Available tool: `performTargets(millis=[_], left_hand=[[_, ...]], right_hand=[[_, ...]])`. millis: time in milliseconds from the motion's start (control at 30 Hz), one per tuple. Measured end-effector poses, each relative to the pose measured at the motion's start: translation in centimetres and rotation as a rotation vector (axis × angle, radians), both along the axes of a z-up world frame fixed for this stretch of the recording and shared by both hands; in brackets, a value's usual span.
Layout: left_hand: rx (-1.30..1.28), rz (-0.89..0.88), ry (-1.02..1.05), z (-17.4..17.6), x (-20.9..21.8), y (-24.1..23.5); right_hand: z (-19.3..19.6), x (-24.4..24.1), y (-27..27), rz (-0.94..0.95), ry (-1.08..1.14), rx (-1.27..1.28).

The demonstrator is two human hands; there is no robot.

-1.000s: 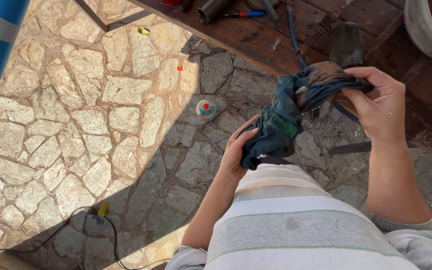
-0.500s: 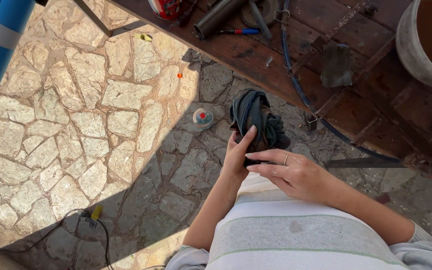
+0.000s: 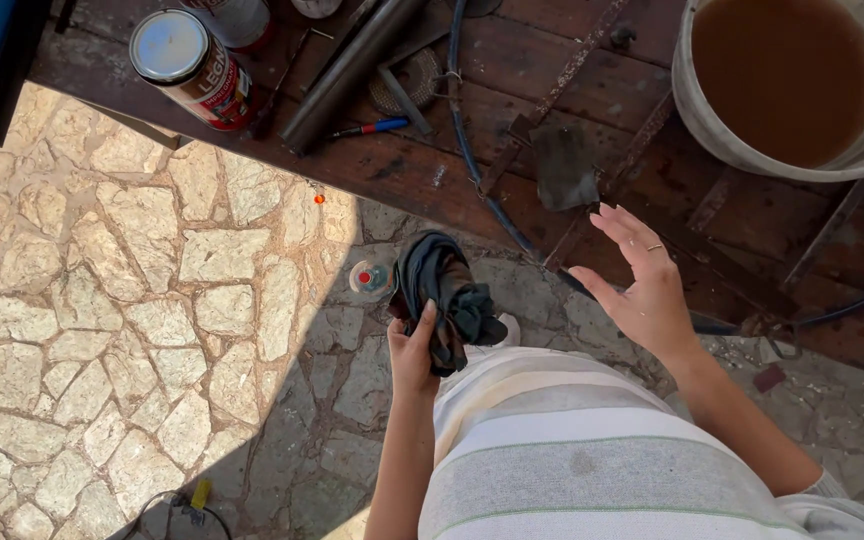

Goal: Cleaning and sanding a metal frame on a workbench using a cloth and sanding block

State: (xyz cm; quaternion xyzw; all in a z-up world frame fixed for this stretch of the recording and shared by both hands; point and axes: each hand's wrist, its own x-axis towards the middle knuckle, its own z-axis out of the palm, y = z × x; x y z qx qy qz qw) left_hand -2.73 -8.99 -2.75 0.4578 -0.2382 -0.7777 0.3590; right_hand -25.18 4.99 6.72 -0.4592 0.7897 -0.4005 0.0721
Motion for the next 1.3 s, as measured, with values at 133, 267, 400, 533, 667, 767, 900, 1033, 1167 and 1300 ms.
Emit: performTargets(millis=[133, 267, 400, 533, 667, 767, 900, 1033, 1167, 1300], left_hand=[[0.128, 0.087, 0.077, 2.1, -1.4, -1.6], [0.15, 0.022, 0.16, 1.7, -3.5, -4.9], [0.051, -0.27, 0.21, 0.4, -5.5, -9.7], [0.135, -0.372, -0.09, 3.9, -7.7, -15.1], [-0.206, -0.555, 0.022, 6.1, -9.3, -18.9], [-0.229, -0.646, -0.024, 7.6, -10.8, -21.2], [-0.209, -0.681, -0.042, 6.9, -12.3, -23.1], [-0.174, -0.628, -0.003, 4.7, -14.2, -24.7], [-0.121, -0.531, -0.041, 5.2, -14.8, -26.3], [-0.192, -0.369, -0.145, 4.1, -14.6, -29.4]], right_hand=[[-1.0, -2.3, 0.2, -0.057, -0.412, -0.042], [-0.4, -2.0, -2.8, -0.09, -0.426, -0.121], [0.6, -1.8, -6.6, -0.042, -0.397, -0.186], [2.7, -0.4, -11.2, -0.151, -0.464, -0.198], [2.7, 0.5, -15.0, -0.155, -0.616, -0.225], [1.9, 1.4, -17.2, -0.135, -0.639, -0.257], [0.4, 2.0, -19.7, -0.333, -0.332, -0.189], [-0.4, 2.2, -19.8, -0.414, -0.2, -0.112], [-2.2, 3.2, -19.4, -0.448, -0.246, -0.052], [-6.7, 1.8, -15.5, -0.521, -0.074, 0.196]])
